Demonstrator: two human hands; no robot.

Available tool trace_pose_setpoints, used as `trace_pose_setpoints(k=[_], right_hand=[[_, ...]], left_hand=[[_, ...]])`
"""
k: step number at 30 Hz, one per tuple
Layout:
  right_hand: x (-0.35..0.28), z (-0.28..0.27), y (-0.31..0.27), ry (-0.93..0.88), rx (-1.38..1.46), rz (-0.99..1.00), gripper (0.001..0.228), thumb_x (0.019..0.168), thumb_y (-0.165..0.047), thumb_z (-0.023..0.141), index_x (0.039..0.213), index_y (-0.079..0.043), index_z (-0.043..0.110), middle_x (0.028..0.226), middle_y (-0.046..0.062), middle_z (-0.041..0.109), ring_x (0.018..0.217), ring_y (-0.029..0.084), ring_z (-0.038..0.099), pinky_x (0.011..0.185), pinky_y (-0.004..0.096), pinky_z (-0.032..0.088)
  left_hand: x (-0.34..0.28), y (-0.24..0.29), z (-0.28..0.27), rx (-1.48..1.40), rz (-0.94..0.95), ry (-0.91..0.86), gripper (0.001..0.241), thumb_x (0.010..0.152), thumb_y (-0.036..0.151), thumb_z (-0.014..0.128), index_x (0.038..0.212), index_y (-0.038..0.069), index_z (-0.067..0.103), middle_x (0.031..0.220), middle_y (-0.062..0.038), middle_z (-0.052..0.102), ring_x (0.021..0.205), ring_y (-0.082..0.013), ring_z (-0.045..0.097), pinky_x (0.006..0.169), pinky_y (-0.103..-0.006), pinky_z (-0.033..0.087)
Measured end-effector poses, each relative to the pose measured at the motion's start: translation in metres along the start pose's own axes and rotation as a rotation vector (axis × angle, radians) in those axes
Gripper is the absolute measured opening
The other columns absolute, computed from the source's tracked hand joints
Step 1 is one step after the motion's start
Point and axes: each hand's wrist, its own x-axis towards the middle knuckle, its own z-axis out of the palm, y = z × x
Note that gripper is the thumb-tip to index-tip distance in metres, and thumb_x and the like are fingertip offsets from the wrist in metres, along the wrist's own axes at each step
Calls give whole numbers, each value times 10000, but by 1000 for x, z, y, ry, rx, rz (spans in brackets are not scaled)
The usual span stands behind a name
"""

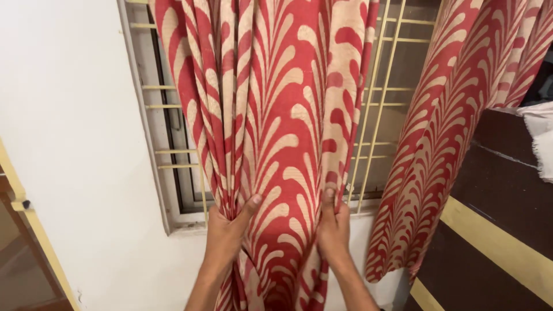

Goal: The person repeatedly gathers and releases a red and beige patterned curtain with both hands in front of a window. The hands pull the fabric together and then let it fall back, repeating this motion continuously.

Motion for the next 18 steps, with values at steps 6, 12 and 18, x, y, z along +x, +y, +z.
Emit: trace_pose_setpoints(k=[6, 12, 18], right_hand=[[-11, -19, -18, -68, -58, -259, 632, 1034, -563, 470, 627, -79, 480, 488, -43, 391, 395, 105, 351, 383, 322, 276], [-31, -38, -35, -181, -124, -307, 584, 1064, -530, 462, 696, -77, 483, 549, -49, 368, 480, 99, 339, 431, 315, 299], [-21, -96, -21, 23, -370, -316, 637, 1137, -484, 505, 783, 42, 562, 621, -25, 434, 571, 112, 378, 513, 346, 299]], left_hand=[[4, -2, -22, 50, -123, 36, 454, 889, 371, 725, 1135, -11, 738, 1014, -158, 819, 898, -239, 765, 826, -388, 603], [5, 7, -22, -13, -284, 48, 472, 895, 380, 689, 1247, 65, 697, 1074, -101, 802, 950, -222, 764, 877, -379, 601], [-9, 2, -15, -151, 24, -62, 559, 826, 285, 805, 1295, 36, 631, 1132, -94, 756, 995, -183, 713, 914, -361, 567]])
